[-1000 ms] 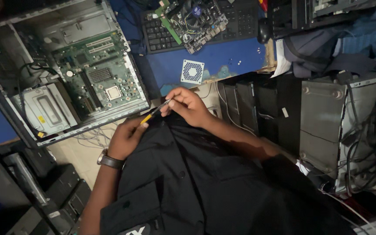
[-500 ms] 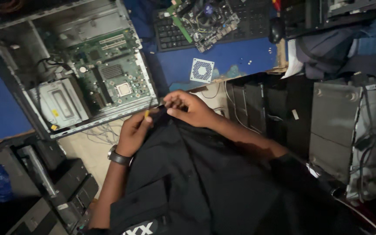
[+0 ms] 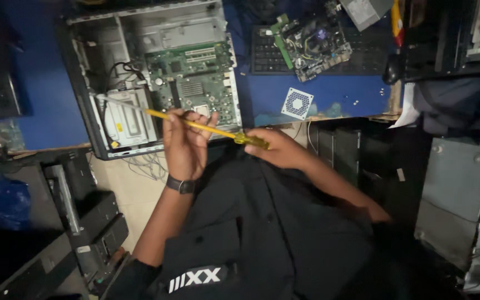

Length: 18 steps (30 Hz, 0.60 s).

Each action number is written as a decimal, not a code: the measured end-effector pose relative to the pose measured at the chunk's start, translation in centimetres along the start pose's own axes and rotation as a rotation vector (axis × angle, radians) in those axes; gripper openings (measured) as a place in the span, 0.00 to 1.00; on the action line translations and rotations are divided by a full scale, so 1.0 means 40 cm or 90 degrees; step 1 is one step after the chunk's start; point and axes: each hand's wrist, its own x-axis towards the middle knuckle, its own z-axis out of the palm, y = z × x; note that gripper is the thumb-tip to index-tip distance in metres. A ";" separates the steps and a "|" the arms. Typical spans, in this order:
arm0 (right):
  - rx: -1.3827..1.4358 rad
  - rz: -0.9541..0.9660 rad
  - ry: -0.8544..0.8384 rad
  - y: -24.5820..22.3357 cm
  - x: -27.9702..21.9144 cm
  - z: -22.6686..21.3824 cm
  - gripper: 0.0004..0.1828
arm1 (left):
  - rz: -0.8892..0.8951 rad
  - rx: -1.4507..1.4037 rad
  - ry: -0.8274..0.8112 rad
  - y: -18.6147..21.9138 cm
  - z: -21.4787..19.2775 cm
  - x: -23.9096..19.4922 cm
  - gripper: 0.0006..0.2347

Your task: The person uses a yellow screwdriver to remove screws from a power supply unit and then from a motherboard inside a computer case. The person places the removed screws on the table and continues to unscrew components within the case.

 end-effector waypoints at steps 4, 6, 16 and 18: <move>-0.091 -0.017 0.129 -0.066 -0.031 -0.003 0.20 | -0.110 0.090 0.031 0.019 -0.026 0.047 0.13; -0.113 -0.066 0.197 -0.122 -0.047 -0.006 0.19 | -0.189 0.175 0.028 0.034 -0.040 0.075 0.13; -0.464 -0.053 0.307 -0.369 -0.086 -0.039 0.18 | 0.420 1.102 -0.311 0.121 -0.013 0.132 0.16; -0.509 -0.012 0.310 -0.399 -0.090 -0.030 0.18 | 0.483 1.119 -0.349 0.123 0.001 0.146 0.17</move>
